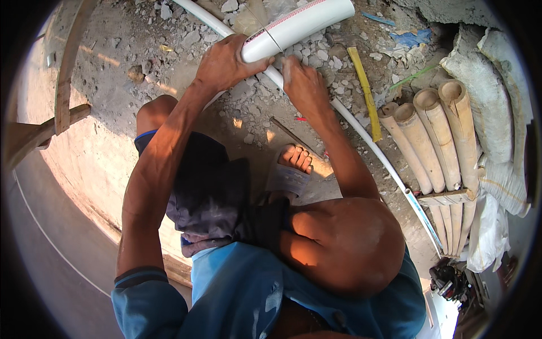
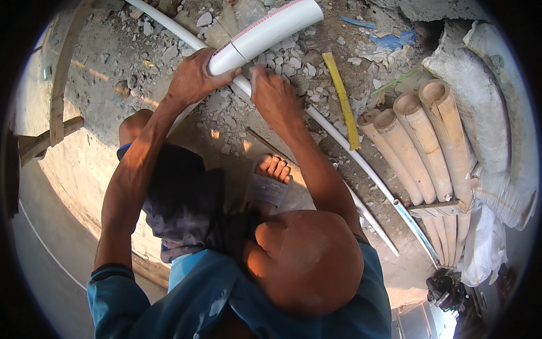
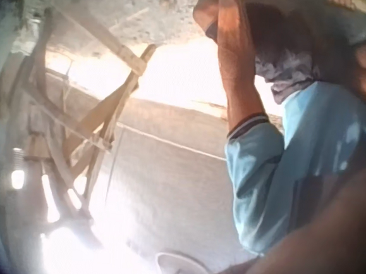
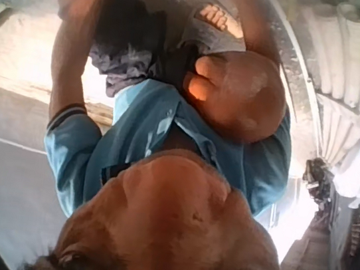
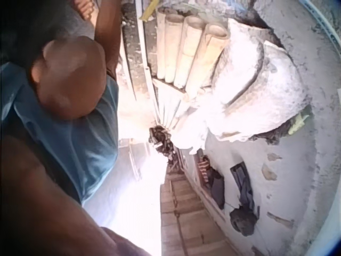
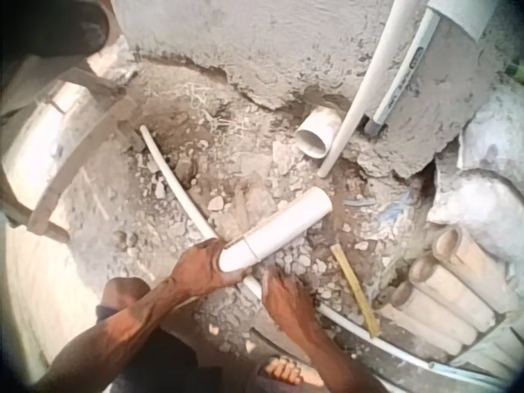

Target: The person cuts a PVC pipe using a saw blade, then uses a tape measure to check distances near an opening in the ground and clears debris from the opening by hand.

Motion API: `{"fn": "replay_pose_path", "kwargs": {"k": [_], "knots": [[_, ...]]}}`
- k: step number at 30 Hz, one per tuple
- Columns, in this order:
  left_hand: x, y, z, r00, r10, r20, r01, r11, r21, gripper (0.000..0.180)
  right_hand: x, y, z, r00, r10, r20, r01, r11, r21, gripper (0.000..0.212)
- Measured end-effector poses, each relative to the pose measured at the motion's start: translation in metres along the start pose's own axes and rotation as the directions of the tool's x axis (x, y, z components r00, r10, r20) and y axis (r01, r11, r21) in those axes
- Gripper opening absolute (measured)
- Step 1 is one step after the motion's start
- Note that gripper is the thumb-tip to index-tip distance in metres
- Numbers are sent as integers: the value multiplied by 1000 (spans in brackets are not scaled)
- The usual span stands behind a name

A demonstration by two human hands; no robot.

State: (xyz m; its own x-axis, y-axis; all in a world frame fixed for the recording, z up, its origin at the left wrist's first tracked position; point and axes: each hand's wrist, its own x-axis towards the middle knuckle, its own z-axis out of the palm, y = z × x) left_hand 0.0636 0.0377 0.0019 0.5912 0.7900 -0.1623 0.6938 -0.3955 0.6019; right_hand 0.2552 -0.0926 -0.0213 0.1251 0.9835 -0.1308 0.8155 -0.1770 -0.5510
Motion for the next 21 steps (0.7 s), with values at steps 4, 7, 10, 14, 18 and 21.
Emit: {"fn": "replay_pose_path", "kwargs": {"k": [4,7,10,14,18,21], "knots": [[-5,-7,-1,1000,5,-15,-5,1000,5,74,-45,0,-18,1000,-7,26,5,998,58,11],[-9,-1,1,999,10,-49,-8,999,42,75,-74,8,-26,997,57,49,-57,998,11,12],[0,-5,7,997,63,-49,-63,998,-16,74,5,-1,-1,1000,-3,29,3,1000,-15,9],[-3,4,-7,994,-85,62,85,996,5,76,-36,8,-6,999,-36,-9,36,999,20,14],[-6,-4,4,1000,-21,20,20,1000,13,78,-64,11,-29,988,136,78,-145,982,123,15],[0,-5,4,1000,4,-10,-3,999,43,76,4,-7,4,999,53,-3,-53,997,50,14]]}}
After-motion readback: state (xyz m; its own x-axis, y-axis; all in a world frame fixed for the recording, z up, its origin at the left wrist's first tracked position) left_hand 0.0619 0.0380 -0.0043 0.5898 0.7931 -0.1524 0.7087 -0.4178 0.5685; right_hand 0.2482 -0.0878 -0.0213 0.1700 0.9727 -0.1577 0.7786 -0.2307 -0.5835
